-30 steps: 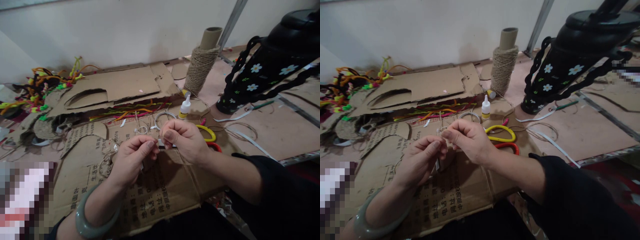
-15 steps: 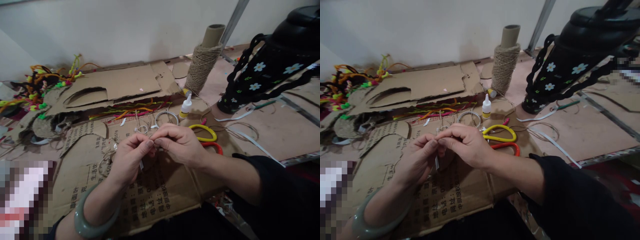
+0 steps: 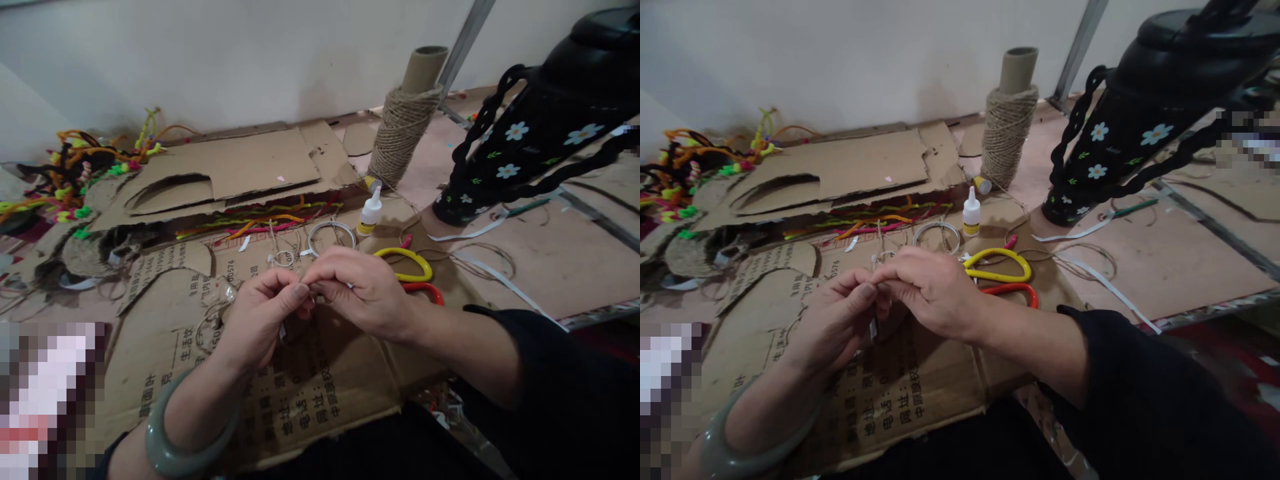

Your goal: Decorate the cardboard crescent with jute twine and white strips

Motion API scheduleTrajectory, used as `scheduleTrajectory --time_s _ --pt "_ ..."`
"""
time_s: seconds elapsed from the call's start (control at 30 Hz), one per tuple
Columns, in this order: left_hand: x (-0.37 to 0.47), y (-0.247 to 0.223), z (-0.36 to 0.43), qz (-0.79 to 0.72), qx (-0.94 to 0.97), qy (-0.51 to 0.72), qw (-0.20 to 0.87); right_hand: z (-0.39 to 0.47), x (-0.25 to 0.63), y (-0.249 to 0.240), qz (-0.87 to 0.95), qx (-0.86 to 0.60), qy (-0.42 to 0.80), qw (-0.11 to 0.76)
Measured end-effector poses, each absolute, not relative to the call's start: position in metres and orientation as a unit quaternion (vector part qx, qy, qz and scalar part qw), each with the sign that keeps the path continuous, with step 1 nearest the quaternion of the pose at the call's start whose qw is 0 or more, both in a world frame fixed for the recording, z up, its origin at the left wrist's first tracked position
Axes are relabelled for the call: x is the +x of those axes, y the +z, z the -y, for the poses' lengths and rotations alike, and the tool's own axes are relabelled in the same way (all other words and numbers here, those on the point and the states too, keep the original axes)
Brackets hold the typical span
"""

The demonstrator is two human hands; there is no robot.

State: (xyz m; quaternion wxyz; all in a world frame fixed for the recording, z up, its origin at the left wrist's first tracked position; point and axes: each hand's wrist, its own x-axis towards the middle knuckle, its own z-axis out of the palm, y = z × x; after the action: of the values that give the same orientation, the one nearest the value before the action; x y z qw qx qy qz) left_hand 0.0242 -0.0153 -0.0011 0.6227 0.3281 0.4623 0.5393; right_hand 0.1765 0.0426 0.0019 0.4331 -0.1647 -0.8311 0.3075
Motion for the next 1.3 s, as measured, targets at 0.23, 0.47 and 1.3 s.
scheduleTrajectory --time_s 0.23,0.47,1.3 --pt "0.025 0.002 0.016 -0.465 0.322 0.531 0.632 -0.043 0.177 -0.004 0.846 -0.17 0.269 0.427" --pt "0.024 0.001 0.015 -0.471 0.332 0.521 0.63 -0.04 0.176 0.0 0.843 -0.173 0.261 0.437" --pt "0.01 -0.002 0.017 -0.463 0.467 0.537 0.529 -0.044 0.176 0.002 0.786 -0.123 0.439 0.418"
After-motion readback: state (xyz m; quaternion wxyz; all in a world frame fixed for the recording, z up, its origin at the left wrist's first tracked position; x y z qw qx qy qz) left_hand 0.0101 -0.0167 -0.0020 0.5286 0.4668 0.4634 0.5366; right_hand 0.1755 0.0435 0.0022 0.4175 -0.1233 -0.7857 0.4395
